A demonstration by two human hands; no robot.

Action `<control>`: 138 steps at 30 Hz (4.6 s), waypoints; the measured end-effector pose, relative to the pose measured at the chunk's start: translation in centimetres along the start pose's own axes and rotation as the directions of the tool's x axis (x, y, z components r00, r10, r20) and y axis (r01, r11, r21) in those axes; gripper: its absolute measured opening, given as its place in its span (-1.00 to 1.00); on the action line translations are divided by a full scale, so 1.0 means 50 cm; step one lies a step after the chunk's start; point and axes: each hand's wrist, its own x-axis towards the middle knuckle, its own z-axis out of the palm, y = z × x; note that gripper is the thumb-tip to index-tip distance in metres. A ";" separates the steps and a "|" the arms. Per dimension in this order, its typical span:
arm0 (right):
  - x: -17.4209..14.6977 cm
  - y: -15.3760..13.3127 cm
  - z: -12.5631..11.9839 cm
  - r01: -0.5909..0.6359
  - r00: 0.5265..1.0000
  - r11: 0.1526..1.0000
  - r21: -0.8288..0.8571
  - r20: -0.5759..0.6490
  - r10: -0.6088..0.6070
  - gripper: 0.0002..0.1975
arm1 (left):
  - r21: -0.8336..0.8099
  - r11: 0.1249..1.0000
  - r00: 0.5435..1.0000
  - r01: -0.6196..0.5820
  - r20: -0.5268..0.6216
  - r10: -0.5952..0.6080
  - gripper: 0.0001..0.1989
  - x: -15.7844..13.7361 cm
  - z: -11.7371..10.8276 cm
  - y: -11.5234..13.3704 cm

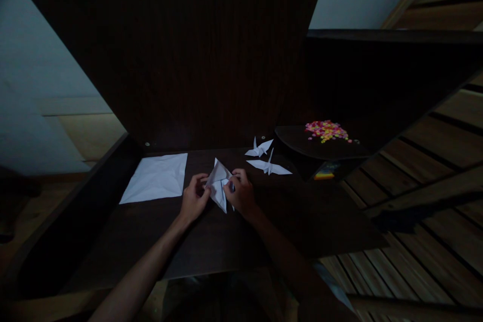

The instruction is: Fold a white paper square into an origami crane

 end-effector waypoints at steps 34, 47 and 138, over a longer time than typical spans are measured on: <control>0.028 0.032 -0.026 0.041 0.999 0.995 0.090 0.012 -0.042 -0.92 | -0.046 0.998 0.993 -0.042 -0.114 0.036 -0.72 0.028 -0.024 -0.023; 0.038 0.018 -0.031 0.025 0.998 0.993 0.118 0.061 -0.032 -0.89 | -0.037 0.998 0.997 -0.048 -0.060 0.046 -0.75 0.064 -0.062 -0.020; -0.010 -0.048 -0.005 0.099 0.989 0.982 0.162 0.091 -0.115 -0.50 | 0.282 0.828 0.849 -0.485 -0.079 0.523 -0.66 0.011 -0.014 -0.035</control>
